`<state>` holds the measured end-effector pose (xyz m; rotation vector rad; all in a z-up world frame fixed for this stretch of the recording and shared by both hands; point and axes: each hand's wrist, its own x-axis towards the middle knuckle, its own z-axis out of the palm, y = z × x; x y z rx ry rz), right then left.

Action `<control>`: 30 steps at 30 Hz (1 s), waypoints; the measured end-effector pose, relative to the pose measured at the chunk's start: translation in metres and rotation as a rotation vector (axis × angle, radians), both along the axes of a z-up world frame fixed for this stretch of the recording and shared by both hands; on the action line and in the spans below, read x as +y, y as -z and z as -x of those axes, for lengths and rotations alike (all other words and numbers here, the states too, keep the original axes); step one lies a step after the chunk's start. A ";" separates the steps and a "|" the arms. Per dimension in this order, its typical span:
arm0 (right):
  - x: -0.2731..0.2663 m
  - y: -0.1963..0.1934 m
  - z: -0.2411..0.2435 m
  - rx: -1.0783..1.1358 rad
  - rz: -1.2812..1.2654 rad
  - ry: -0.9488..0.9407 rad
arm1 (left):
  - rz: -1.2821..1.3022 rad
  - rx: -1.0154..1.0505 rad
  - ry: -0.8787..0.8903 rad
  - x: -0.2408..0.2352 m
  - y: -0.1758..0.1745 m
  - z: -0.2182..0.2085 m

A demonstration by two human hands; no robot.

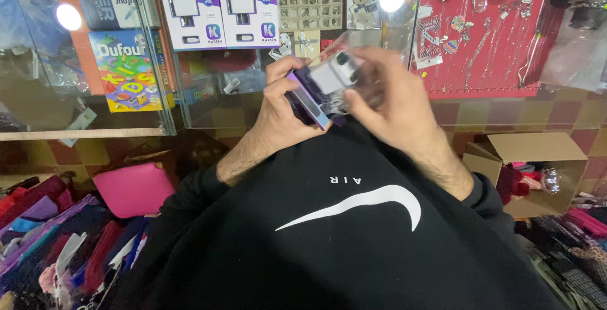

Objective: The person unboxes a wall charger by taking it out of a box, unwrapping the cable from its plastic packaging, and placing it back into the box before hanging it on a display rack.

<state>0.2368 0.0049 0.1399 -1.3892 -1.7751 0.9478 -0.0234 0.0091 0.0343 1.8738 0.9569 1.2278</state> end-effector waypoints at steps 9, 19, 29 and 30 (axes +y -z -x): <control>0.006 0.028 0.019 -0.284 -0.085 -0.329 | -0.013 -0.092 0.043 0.004 -0.001 -0.002; 0.012 0.100 0.007 0.532 0.216 -0.203 | 0.024 -0.354 0.307 0.023 -0.010 -0.022; -0.002 0.149 -0.013 0.615 -0.027 0.034 | 0.392 -0.516 0.010 0.009 0.058 -0.005; -0.004 0.151 -0.012 0.579 -0.057 0.058 | 0.331 -0.451 -0.089 0.011 0.055 -0.004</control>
